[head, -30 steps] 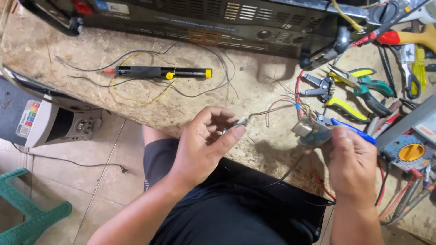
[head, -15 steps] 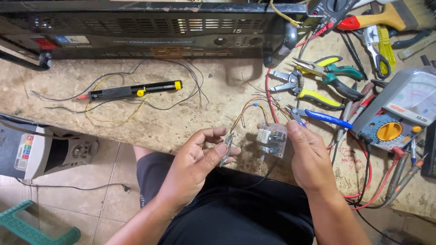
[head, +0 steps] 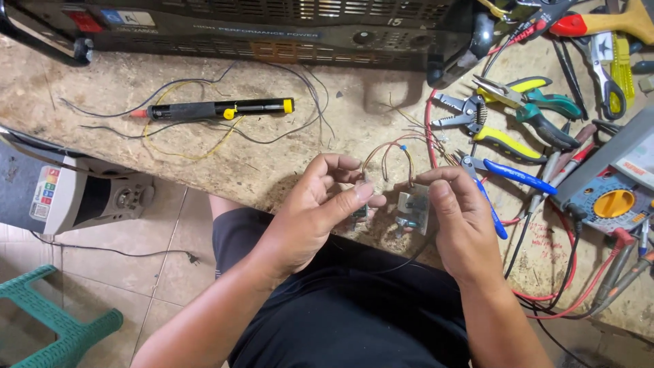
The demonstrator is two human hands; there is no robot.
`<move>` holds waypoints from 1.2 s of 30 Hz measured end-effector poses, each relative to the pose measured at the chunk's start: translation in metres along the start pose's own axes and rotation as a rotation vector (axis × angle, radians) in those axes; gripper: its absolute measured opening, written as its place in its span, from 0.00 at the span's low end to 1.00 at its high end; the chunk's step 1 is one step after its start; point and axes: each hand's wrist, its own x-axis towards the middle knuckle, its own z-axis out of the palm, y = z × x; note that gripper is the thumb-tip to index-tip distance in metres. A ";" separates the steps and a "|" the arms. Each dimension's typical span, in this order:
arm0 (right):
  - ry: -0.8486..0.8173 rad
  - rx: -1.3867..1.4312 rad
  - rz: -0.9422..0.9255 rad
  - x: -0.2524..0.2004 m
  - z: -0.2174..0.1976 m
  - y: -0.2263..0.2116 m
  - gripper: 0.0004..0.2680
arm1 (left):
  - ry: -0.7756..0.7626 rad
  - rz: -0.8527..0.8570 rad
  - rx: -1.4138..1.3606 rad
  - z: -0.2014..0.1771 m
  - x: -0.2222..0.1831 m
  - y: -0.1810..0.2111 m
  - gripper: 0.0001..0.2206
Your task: Soldering components onto a circuit board and managing wiring using various hand tools on a repair bench.
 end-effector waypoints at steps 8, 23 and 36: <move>-0.084 0.094 -0.094 -0.004 -0.005 0.005 0.15 | -0.172 0.436 0.270 -0.009 -0.012 -0.006 0.22; -0.181 0.083 -0.259 -0.012 -0.016 0.025 0.20 | -0.136 0.543 0.559 -0.016 -0.027 -0.008 0.25; -0.139 0.345 -0.177 -0.011 -0.015 0.030 0.19 | -0.183 0.454 0.306 -0.007 -0.028 -0.012 0.27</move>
